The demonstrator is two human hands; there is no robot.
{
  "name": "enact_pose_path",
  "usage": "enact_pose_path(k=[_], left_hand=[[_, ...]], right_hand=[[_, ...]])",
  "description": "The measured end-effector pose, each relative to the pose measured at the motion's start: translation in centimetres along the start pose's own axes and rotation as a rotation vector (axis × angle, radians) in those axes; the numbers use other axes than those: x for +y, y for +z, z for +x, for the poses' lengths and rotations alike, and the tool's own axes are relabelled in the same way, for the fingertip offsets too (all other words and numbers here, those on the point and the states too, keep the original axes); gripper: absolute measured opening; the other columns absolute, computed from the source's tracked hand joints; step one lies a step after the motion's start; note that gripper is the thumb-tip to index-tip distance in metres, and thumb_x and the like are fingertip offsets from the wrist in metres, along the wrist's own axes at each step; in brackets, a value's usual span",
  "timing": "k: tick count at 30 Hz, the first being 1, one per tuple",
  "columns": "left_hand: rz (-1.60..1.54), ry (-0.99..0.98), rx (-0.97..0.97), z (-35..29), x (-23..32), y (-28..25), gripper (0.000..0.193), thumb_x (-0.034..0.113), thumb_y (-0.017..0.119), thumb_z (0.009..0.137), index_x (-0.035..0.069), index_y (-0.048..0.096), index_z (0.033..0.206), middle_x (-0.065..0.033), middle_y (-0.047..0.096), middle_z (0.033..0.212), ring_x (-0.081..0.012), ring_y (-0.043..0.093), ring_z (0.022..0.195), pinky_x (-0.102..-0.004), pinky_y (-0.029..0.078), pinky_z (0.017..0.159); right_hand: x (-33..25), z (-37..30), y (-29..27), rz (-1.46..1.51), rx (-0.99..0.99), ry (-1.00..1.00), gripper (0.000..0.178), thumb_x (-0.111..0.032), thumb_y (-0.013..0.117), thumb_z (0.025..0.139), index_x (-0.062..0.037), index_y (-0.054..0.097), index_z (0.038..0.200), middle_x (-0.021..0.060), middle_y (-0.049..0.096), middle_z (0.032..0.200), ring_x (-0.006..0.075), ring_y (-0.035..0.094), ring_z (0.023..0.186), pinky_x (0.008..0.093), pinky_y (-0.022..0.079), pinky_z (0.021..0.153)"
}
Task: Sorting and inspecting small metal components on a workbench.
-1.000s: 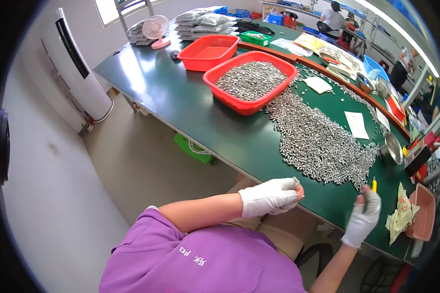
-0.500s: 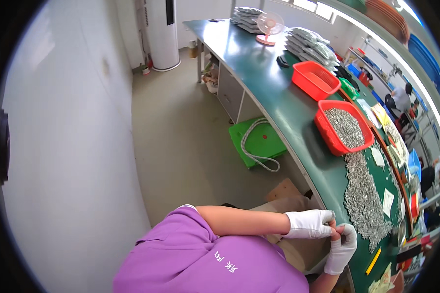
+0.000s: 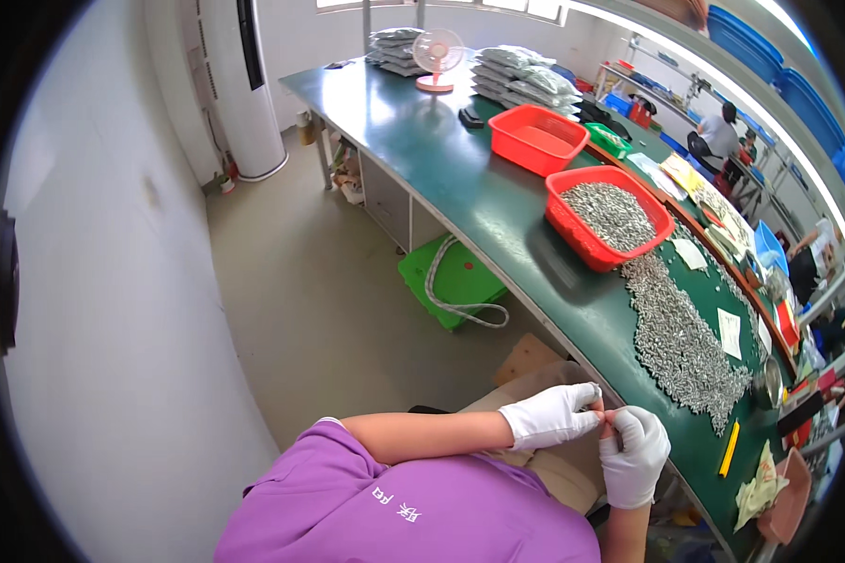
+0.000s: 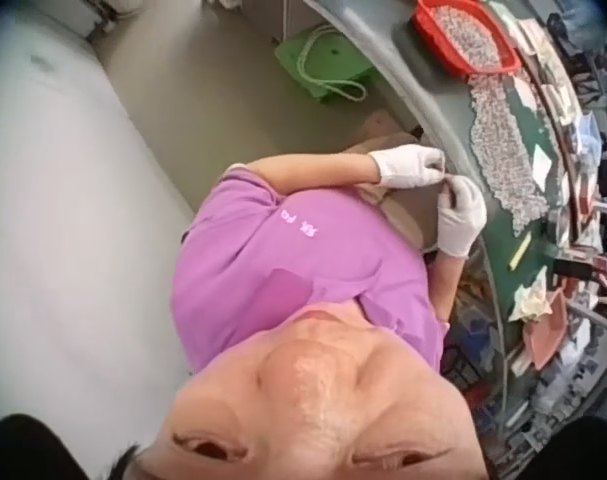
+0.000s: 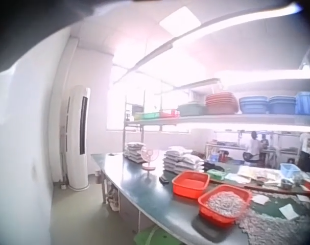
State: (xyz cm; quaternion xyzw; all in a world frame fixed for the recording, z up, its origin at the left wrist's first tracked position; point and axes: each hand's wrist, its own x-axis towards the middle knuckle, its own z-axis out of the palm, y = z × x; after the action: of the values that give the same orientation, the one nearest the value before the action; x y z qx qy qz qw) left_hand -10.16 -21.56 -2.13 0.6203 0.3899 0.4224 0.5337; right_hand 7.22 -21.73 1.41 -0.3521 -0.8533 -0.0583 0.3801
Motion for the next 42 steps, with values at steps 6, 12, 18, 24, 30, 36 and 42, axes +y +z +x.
enact_pose_path(k=[6, 12, 18, 24, 30, 36, 42], left_hand=[[-0.230, -0.128, -0.120, 3.2, 1.2, 1.2, 0.016, 0.021, 0.053, 0.098, 0.005, 0.055, 0.097, -0.0009, 0.052, 0.074, -0.0091, 0.049, 0.069, -0.0272, 0.045, 0.064], [-0.572, -0.339, -0.214, 6.7, 3.4, 0.6, 0.021, 0.031, 0.052, 0.100, 0.010, 0.052, 0.102, 0.0058, 0.038, 0.068, -0.0035, 0.030, 0.055, -0.0196, 0.022, 0.048], [-0.693, -0.383, -0.498, 12.5, 3.3, 0.9, 0.032, 0.042, 0.055, 0.097, 0.011, 0.050, 0.092, 0.0036, 0.032, 0.057, -0.0073, 0.026, 0.045, -0.0244, 0.020, 0.043], [-0.745, -0.368, -0.561, 18.2, 3.3, 1.3, 0.029, 0.037, 0.051, 0.100, 0.009, 0.051, 0.093, 0.0032, 0.034, 0.059, -0.0072, 0.027, 0.046, -0.0235, 0.021, 0.042], [-0.574, -0.267, -0.367, 23.5, 2.4, 1.4, 0.015, 0.025, 0.061, 0.095, 0.014, 0.054, 0.102, 0.0021, 0.046, 0.071, -0.0055, 0.032, 0.051, -0.0200, 0.025, 0.045], [-0.659, -0.340, -0.449, 24.7, -0.2, 2.0, 0.020, 0.030, 0.061, 0.094, 0.013, 0.051, 0.099, 0.0010, 0.045, 0.067, -0.0065, 0.032, 0.047, -0.0213, 0.027, 0.044], [-0.615, -0.443, -0.593, 23.5, 0.0, 1.4, 0.027, 0.036, 0.057, 0.097, 0.010, 0.052, 0.098, -0.0007, 0.050, 0.069, -0.0066, 0.034, 0.051, -0.0210, 0.024, 0.045]], right_hand=[[2.9, 1.1, -1.6, -0.115, -0.024, -0.037, 0.022, -0.008, 0.076, 0.071, -0.0118, 0.061, 0.086, 0.0044, 0.062, 0.083, 0.0272, 0.060, 0.070, 0.0395, 0.049, 0.062], [6.6, 4.4, -3.2, -0.115, -0.054, -0.164, 0.021, -0.013, 0.073, 0.070, -0.0117, 0.061, 0.087, 0.0015, 0.061, 0.082, 0.0216, 0.062, 0.070, 0.0347, 0.049, 0.060], [11.0, 5.0, -4.7, -0.176, -0.013, -0.172, 0.014, -0.016, 0.065, 0.072, -0.0120, 0.060, 0.085, 0.0002, 0.059, 0.078, 0.0186, 0.060, 0.066, 0.0316, 0.048, 0.056], [17.6, 5.4, -5.2, -0.243, -0.010, 0.151, 0.011, -0.015, 0.070, 0.078, -0.0092, 0.063, 0.084, 0.0060, 0.063, 0.082, 0.0269, 0.063, 0.076, 0.0373, 0.051, 0.067], [23.8, 2.5, -4.0, -0.234, -0.473, 0.469, 0.029, -0.034, 0.071, 0.080, -0.0133, 0.070, 0.101, 0.0092, 0.064, 0.099, 0.0294, 0.061, 0.096, 0.0407, 0.050, 0.086], [24.0, 2.4, -1.4, -0.160, -0.299, 0.457, 0.016, -0.025, 0.073, 0.077, -0.0114, 0.067, 0.085, 0.0071, 0.061, 0.090, 0.0289, 0.060, 0.089, 0.0405, 0.050, 0.078], [24.0, 2.1, -1.4, -0.076, -0.175, 0.409, 0.012, -0.018, 0.074, 0.074, -0.0104, 0.069, 0.082, 0.0035, 0.064, 0.087, 0.0253, 0.062, 0.086, 0.0374, 0.050, 0.077]])
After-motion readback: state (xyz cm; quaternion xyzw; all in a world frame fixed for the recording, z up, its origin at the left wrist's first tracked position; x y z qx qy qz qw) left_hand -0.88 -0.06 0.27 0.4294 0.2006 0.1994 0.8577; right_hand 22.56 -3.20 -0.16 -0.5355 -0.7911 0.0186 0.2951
